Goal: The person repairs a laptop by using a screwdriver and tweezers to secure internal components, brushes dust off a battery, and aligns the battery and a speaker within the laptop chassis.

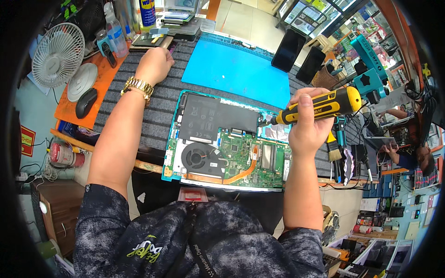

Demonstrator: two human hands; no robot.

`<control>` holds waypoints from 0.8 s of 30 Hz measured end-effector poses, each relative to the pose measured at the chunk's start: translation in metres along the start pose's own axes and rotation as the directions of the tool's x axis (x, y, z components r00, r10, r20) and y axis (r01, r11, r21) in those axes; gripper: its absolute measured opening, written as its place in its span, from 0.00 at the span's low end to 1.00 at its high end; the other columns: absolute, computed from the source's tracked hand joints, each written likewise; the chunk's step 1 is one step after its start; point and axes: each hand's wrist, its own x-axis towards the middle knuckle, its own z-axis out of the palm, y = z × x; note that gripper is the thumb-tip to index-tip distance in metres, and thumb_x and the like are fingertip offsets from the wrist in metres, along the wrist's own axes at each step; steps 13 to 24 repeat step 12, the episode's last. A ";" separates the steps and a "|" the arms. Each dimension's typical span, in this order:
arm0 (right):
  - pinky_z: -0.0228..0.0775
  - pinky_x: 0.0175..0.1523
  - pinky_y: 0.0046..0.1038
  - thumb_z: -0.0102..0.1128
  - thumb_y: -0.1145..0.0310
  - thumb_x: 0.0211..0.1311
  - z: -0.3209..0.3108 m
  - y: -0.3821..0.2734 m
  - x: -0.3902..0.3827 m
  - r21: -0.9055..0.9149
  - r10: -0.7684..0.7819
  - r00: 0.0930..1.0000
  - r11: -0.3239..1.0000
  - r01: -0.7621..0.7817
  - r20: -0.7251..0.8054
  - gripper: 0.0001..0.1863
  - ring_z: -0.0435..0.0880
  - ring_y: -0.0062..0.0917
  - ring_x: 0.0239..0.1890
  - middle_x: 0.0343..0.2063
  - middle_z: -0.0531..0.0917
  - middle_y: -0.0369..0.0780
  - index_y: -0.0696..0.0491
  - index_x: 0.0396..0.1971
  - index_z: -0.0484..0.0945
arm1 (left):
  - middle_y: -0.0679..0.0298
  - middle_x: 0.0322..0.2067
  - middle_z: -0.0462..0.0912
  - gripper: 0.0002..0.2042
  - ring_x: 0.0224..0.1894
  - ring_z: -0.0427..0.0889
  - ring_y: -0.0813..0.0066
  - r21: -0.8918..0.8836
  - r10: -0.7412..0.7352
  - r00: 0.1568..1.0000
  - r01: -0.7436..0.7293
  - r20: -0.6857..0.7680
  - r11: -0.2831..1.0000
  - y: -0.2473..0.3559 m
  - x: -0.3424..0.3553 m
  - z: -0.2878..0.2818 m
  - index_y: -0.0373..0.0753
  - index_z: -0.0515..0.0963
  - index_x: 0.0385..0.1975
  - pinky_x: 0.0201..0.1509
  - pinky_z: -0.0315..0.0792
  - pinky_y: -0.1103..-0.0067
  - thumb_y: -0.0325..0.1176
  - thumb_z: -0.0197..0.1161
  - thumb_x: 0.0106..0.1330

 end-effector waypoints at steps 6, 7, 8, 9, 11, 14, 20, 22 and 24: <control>0.78 0.47 0.32 0.67 0.65 0.82 0.013 -0.010 0.014 0.042 -0.062 0.996 0.997 0.065 -0.067 0.13 0.82 0.26 0.37 0.37 0.84 0.43 0.53 0.49 0.71 | 0.43 0.41 0.93 0.13 0.47 0.93 0.42 -0.020 -0.022 1.000 0.023 0.012 1.000 0.013 -0.003 -0.009 0.33 0.92 0.41 0.56 0.86 0.56 0.39 0.73 0.76; 0.79 0.47 0.33 0.66 0.64 0.82 0.017 -0.011 0.017 0.070 -0.071 0.993 0.995 0.077 -0.096 0.13 0.82 0.26 0.37 0.37 0.84 0.43 0.53 0.50 0.71 | 0.44 0.41 0.94 0.15 0.47 0.93 0.43 -0.160 -0.002 1.000 0.001 -0.007 0.987 0.016 -0.002 -0.013 0.33 0.92 0.42 0.56 0.85 0.57 0.41 0.72 0.76; 0.79 0.47 0.33 0.66 0.64 0.82 0.022 -0.013 0.020 0.075 -0.077 0.993 0.994 0.084 -0.093 0.13 0.82 0.26 0.37 0.37 0.84 0.43 0.53 0.50 0.71 | 0.44 0.42 0.94 0.16 0.47 0.93 0.44 -0.296 0.016 0.999 -0.024 -0.028 0.955 0.019 -0.002 -0.015 0.33 0.92 0.44 0.56 0.85 0.58 0.43 0.72 0.77; 0.79 0.46 0.34 0.66 0.63 0.83 0.025 -0.015 0.022 0.101 -0.084 0.989 0.990 0.096 -0.122 0.13 0.82 0.27 0.37 0.37 0.83 0.43 0.53 0.49 0.70 | 0.45 0.43 0.94 0.19 0.47 0.93 0.46 -0.382 0.029 1.000 -0.027 0.000 0.924 0.032 -0.006 -0.020 0.32 0.91 0.47 0.56 0.84 0.60 0.46 0.70 0.79; 0.80 0.44 0.37 0.66 0.63 0.83 0.036 -0.017 0.028 0.147 -0.097 0.980 0.981 0.123 -0.175 0.13 0.82 0.29 0.37 0.37 0.83 0.43 0.52 0.49 0.70 | 0.52 0.45 0.96 0.21 0.47 0.93 0.54 -0.571 0.124 0.983 -0.023 0.138 0.821 0.041 -0.010 -0.022 0.36 0.91 0.53 0.56 0.83 0.64 0.50 0.68 0.81; 0.81 0.45 0.37 0.66 0.62 0.83 0.041 -0.018 0.029 0.144 -0.108 0.977 0.980 0.136 -0.186 0.15 0.83 0.29 0.37 0.37 0.83 0.43 0.52 0.50 0.69 | 0.58 0.45 0.96 0.21 0.44 0.93 0.58 -0.671 0.170 0.963 0.016 0.211 0.741 0.045 -0.013 -0.016 0.39 0.91 0.56 0.54 0.82 0.66 0.51 0.68 0.82; 0.81 0.45 0.37 0.66 0.62 0.83 0.041 -0.018 0.029 0.144 -0.108 0.977 0.980 0.136 -0.186 0.15 0.83 0.29 0.37 0.37 0.83 0.43 0.52 0.50 0.69 | 0.58 0.45 0.96 0.21 0.44 0.93 0.58 -0.671 0.170 0.963 0.016 0.211 0.741 0.045 -0.013 -0.016 0.39 0.91 0.56 0.54 0.82 0.66 0.51 0.68 0.82; 0.81 0.45 0.37 0.66 0.62 0.83 0.041 -0.018 0.029 0.144 -0.108 0.977 0.980 0.136 -0.186 0.15 0.83 0.29 0.37 0.37 0.83 0.43 0.52 0.50 0.69 | 0.58 0.45 0.96 0.21 0.44 0.93 0.58 -0.671 0.170 0.963 0.016 0.211 0.741 0.045 -0.013 -0.016 0.39 0.91 0.56 0.54 0.82 0.66 0.51 0.68 0.82; 0.81 0.45 0.37 0.66 0.62 0.83 0.041 -0.018 0.029 0.144 -0.108 0.977 0.980 0.136 -0.186 0.15 0.83 0.29 0.37 0.37 0.83 0.43 0.52 0.50 0.69 | 0.58 0.45 0.96 0.21 0.44 0.93 0.58 -0.671 0.170 0.963 0.016 0.211 0.741 0.045 -0.013 -0.016 0.39 0.91 0.56 0.54 0.82 0.66 0.51 0.68 0.82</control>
